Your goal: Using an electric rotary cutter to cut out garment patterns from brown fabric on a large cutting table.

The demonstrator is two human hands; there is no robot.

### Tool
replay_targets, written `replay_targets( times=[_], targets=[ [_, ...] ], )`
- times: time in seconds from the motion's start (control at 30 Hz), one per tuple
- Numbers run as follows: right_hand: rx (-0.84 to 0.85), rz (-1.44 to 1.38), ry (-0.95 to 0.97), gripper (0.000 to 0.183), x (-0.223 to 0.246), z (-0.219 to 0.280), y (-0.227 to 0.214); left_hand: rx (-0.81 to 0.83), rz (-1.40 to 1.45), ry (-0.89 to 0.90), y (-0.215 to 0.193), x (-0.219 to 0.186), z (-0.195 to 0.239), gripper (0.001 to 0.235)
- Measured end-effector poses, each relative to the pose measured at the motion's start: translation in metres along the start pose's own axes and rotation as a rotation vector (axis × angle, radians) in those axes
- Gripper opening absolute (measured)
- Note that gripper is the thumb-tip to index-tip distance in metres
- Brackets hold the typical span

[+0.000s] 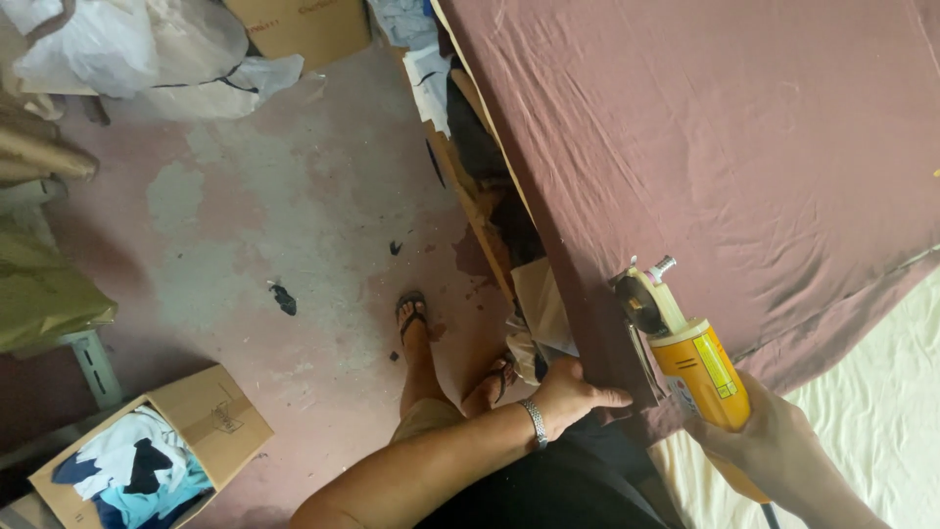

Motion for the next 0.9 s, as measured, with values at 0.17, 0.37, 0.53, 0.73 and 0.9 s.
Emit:
replay_targets(
  times=[0.17, 0.37, 0.53, 0.73, 0.9],
  targets=[
    [0.003, -0.005, -0.005, 0.063, 0.011, -0.012, -0.003, -0.036, -0.157, -0.097, -0.008, 0.006, -0.011, 0.033],
    [-0.008, 0.054, -0.051, 0.052, 0.032, -0.020, -0.009, 0.042, -0.129, -0.051, -0.005, -0.014, -0.005, 0.061],
    [0.018, 0.020, -0.053, 0.050, 0.058, -0.015, -0.016, 0.106, -0.243, -0.057, -0.008, -0.014, -0.011, 0.065],
    [0.001, 0.065, -0.047, 0.056, 0.070, -0.034, -0.019, 0.146, -0.316, -0.099, -0.012, -0.014, -0.020, 0.068],
    [-0.028, 0.073, -0.078, 0.053, 0.090, -0.038, -0.022, 0.171, -0.400, -0.123, -0.016, -0.013, -0.028, 0.078]
  ],
)
Point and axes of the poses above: each hand's wrist, its own z-axis away from the middle knuckle, its own y-axis out of the palm, x = y × z, the point moved 4 cm from there along -z, towards the middle knuckle, and after that the axes turned 9 degrees about x, right-handed, at the moved point
